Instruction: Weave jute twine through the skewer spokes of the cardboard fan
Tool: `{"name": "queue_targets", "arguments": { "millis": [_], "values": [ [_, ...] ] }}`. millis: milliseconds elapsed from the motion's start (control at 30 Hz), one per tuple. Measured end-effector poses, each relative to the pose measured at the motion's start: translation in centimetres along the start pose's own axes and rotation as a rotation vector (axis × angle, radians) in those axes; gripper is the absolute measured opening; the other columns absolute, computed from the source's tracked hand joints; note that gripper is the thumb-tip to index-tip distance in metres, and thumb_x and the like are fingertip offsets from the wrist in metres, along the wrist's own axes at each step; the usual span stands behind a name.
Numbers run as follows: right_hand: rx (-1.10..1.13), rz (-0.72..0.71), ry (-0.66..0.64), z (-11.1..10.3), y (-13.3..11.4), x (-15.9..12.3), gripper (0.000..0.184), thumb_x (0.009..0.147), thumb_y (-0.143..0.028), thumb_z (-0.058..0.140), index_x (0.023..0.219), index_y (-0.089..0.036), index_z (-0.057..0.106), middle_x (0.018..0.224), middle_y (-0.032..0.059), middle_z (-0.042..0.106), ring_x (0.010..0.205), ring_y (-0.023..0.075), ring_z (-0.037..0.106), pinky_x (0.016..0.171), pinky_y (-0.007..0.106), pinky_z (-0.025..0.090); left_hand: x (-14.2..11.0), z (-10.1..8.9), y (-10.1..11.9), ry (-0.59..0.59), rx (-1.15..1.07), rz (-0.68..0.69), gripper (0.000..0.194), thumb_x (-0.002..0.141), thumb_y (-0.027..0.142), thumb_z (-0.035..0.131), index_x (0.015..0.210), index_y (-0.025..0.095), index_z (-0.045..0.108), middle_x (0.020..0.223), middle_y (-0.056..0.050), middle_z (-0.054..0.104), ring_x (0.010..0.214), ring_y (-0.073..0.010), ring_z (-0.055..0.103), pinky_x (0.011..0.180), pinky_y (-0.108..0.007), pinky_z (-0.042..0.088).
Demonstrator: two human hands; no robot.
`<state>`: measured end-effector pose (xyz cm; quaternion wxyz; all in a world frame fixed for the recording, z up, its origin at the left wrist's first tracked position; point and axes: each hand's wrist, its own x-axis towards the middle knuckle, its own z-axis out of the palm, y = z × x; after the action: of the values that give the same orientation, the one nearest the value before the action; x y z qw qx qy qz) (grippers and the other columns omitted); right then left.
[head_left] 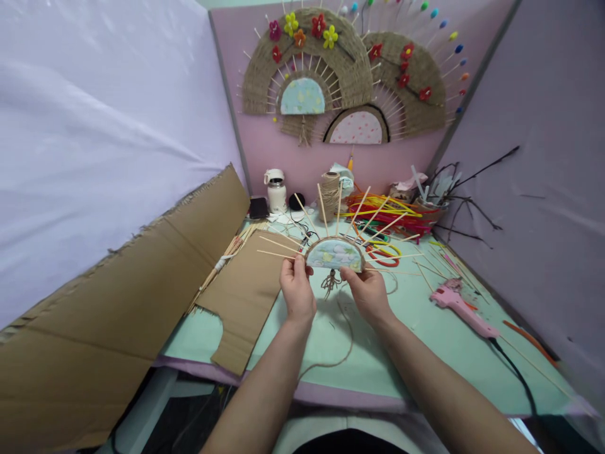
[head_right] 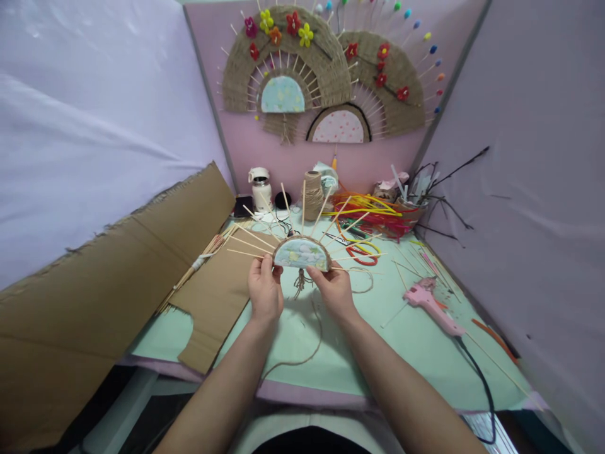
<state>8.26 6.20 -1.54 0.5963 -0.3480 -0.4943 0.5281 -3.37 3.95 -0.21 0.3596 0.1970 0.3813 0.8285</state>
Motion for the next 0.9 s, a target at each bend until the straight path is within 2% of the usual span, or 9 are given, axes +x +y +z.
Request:
{"name": "queue_targets", "arguments": {
  "millis": [133,200,333,400,600,700,767,900],
  "values": [
    [-0.007,0.019,0.03,0.0,0.2,0.1,0.029,0.065,-0.041,0.079,0.08,-0.019,0.067,0.075,0.003,0.071,0.077,0.0199,0.063,0.071,0.033,0.049,-0.2,0.1,0.4,0.057,-0.079,-0.012,0.041,0.08,0.057,0.061,0.076,0.017,0.058,0.071,0.0,0.058,0.064,-0.0102,0.054,0.062,-0.024,0.042],
    [0.007,0.03,0.05,-0.3,0.6,0.3,0.032,0.065,-0.044,0.079,0.08,-0.018,0.067,0.073,0.0031,0.07,0.073,0.0187,0.061,0.068,0.032,0.048,-0.4,0.2,0.6,0.04,-0.101,-0.016,0.041,0.083,0.057,0.057,0.078,0.016,0.06,0.075,-0.003,0.06,0.068,-0.0118,0.057,0.064,-0.025,0.044],
    [0.033,0.053,0.059,-0.9,1.2,0.7,0.032,0.067,-0.044,0.079,0.083,-0.018,0.068,0.076,0.0026,0.07,0.069,0.016,0.059,0.068,0.031,0.048,-0.6,0.2,0.5,-0.048,-0.028,-0.018,0.025,0.078,0.041,0.068,0.079,0.017,0.06,0.078,-0.001,0.06,0.071,-0.0104,0.057,0.069,-0.024,0.045],
    [0.04,0.05,0.057,-1.0,1.3,0.7,0.031,0.068,-0.043,0.079,0.083,-0.018,0.069,0.078,0.0025,0.07,0.07,0.0157,0.059,0.069,0.031,0.048,-0.6,0.1,0.3,-0.065,0.021,-0.003,0.023,0.076,0.036,0.071,0.079,0.018,0.058,0.077,0.001,0.059,0.07,-0.0093,0.055,0.07,-0.023,0.044],
    [0.067,0.048,0.027,-1.1,1.4,0.6,0.03,0.069,-0.04,0.08,0.087,-0.018,0.07,0.077,0.0015,0.07,0.071,0.0153,0.059,0.07,0.03,0.047,-0.2,-0.2,0.0,-0.051,0.085,0.054,0.028,0.078,0.041,0.071,0.074,0.018,0.055,0.069,0.003,0.055,0.063,-0.0079,0.05,0.065,-0.022,0.041],
    [0.092,0.043,0.009,-0.9,1.3,0.5,0.029,0.068,-0.038,0.081,0.086,-0.019,0.069,0.077,0.0002,0.069,0.069,0.0144,0.058,0.069,0.029,0.046,-0.2,-0.1,0.2,-0.026,0.078,0.046,0.035,0.08,0.049,0.068,0.072,0.017,0.054,0.07,0.002,0.057,0.063,-0.0084,0.052,0.063,-0.022,0.042],
    [0.1,0.058,0.029,-0.8,1.2,0.5,0.028,0.067,-0.038,0.081,0.082,-0.019,0.068,0.072,-0.0011,0.066,0.065,0.0125,0.054,0.066,0.027,0.045,-0.4,-0.1,0.2,-0.04,0.065,0.029,0.04,0.082,0.056,0.063,0.078,0.017,0.058,0.076,-0.002,0.061,0.067,-0.0101,0.057,0.062,-0.022,0.044],
    [0.18,0.128,0.052,-0.5,0.7,0.8,0.029,0.065,-0.041,0.081,0.076,-0.019,0.065,0.065,-0.0025,0.06,0.059,0.0108,0.048,0.058,0.026,0.044,-0.8,0.0,0.1,-0.087,0.071,-0.023,0.048,0.084,0.062,0.058,0.105,0.019,0.061,0.09,-0.006,0.065,0.075,-0.0152,0.065,0.063,-0.026,0.048]
  ]
}}
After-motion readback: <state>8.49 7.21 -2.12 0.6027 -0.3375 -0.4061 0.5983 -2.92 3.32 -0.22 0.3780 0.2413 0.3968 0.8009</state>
